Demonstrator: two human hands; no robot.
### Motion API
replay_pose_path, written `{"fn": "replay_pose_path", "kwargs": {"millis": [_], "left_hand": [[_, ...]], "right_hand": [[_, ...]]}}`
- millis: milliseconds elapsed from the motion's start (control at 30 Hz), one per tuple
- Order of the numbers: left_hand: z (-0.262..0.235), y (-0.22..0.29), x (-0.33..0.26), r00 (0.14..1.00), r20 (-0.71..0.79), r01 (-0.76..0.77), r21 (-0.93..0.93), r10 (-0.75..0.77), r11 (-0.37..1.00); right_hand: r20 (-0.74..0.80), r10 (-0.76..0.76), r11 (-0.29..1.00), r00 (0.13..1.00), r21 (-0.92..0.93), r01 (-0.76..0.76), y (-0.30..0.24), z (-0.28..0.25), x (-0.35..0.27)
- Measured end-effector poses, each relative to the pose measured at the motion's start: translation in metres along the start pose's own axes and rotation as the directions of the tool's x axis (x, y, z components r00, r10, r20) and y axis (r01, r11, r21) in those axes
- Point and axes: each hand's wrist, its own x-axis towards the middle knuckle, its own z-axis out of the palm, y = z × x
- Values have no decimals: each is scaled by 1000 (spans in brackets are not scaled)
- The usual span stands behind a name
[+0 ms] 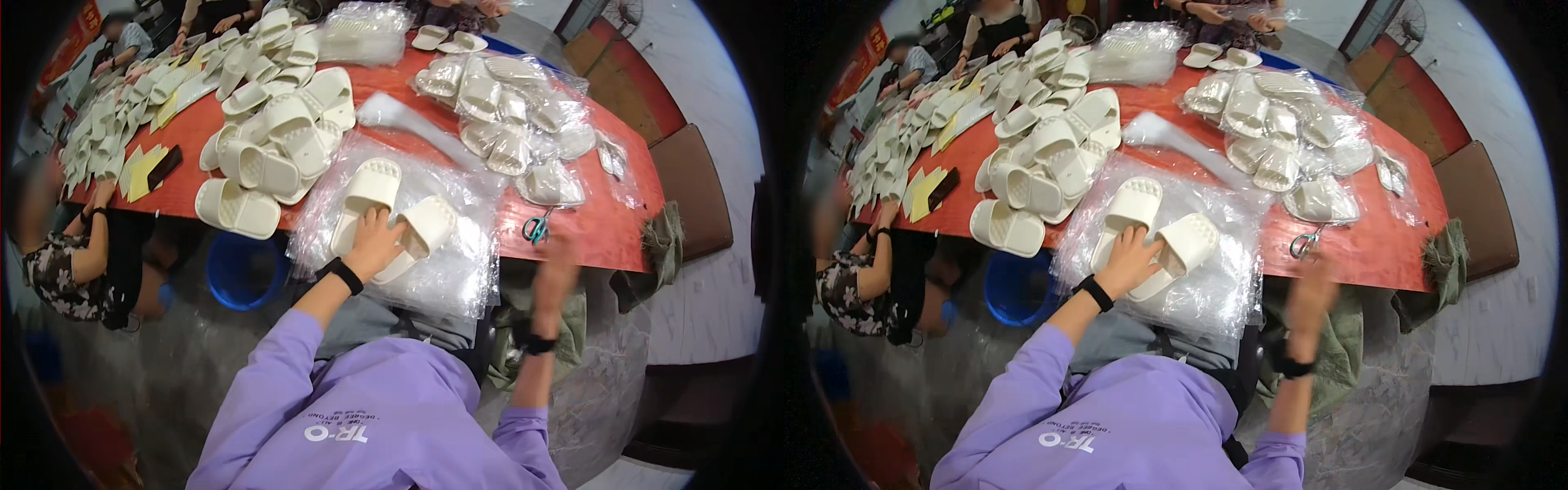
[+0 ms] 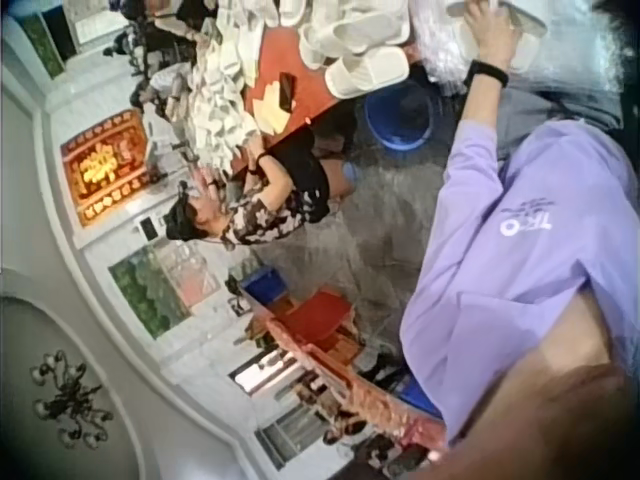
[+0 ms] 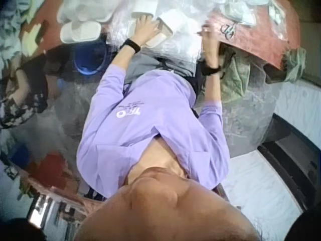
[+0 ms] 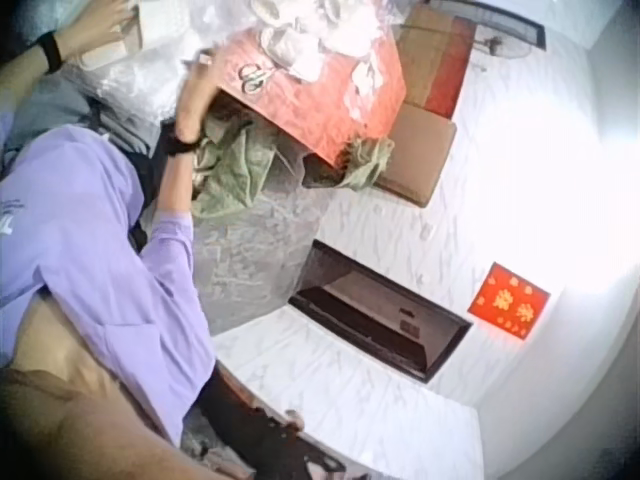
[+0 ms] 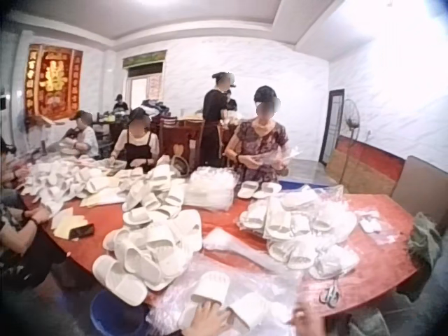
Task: Packaging white sandals into plastic bags and bubble wrap for shipping.
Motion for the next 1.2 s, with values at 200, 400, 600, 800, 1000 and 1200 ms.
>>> {"fn": "replay_pose_path", "kwargs": {"millis": [200,400,600,800,1000,1200], "left_hand": [[-9,0,4,999,15,-32,-65,33,997],[-21,24,16,993,-104,-63,-95,53,993],[5,31,6,990,-83,91,-235,-113,968],[3,6,-19,988,-122,27,-464,-94,886],[-101,34,-25,985,91,44,-952,144,303],[-106,50,-45,965,107,90,-993,241,80]], "right_hand": [[511,267,886,817,204,-417,13,131,-27],[614,355,761,705,248,-599,37,150,-32],[574,411,610,709,404,-681,38,153,-36],[329,358,809,874,358,-466,-10,123,-21],[478,62,733,876,574,-365,-105,65,-22],[274,-103,621,956,769,-154,-143,21,-14]]}}
